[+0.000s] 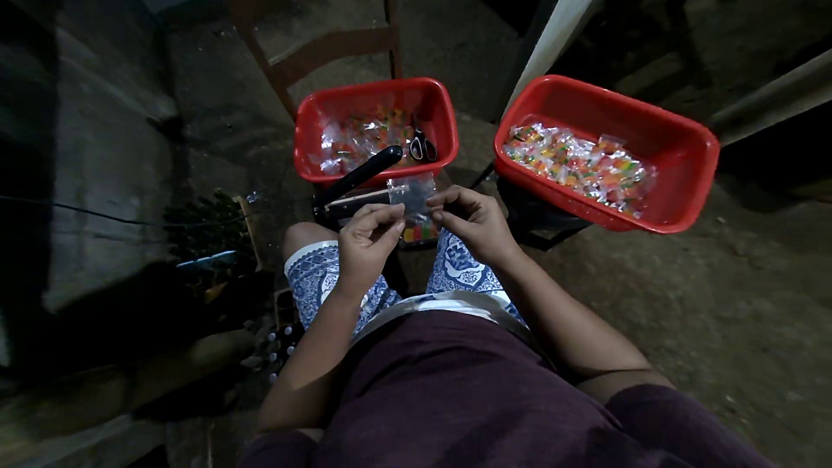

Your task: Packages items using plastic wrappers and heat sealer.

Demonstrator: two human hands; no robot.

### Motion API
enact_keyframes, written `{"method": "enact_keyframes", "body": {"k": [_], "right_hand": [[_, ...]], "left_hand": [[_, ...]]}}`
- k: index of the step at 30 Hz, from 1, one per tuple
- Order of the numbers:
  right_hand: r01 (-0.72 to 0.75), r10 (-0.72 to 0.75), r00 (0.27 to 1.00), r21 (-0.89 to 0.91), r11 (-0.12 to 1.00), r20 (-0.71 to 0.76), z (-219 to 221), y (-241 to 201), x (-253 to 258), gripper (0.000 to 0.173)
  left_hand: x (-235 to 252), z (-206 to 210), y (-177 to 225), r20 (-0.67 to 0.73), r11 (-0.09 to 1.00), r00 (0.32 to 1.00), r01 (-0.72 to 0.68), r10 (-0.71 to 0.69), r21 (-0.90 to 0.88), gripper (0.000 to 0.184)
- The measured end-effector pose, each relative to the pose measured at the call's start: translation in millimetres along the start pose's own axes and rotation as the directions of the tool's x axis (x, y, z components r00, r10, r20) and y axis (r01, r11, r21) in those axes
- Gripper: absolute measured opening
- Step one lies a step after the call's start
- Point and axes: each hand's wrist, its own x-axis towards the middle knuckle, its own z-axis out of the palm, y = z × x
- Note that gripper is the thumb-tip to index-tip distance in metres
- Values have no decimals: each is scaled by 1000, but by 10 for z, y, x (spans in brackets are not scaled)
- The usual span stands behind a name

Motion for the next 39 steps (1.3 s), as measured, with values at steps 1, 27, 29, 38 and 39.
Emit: {"method": "enact_keyframes", "body": {"k": [1,27,29,38,39], "right_hand": [[-1,1,1000,-1,1000,1,-1,-3,1,19],[-164,163,987,-5,987,-9,94,189,53,15],[-189,188,982,59,980,18,112,199,41,15],[-237,244,967,100,966,-72,204,324,43,17],[-245,254,964,105,964,-79,221,359,48,17]], "left_hand": [[3,-3,5,8,1000,1000,7,-7,1,26],[1,149,-94,88,876,900,437,-428,-203,18],[2,158,-152,60,889,911,412,-409,-200,20],[-38,267,-208,9,637,750,568,-661,-522,15],[-41,297,-236,25,566,707,587,-707,-578,14]]}}
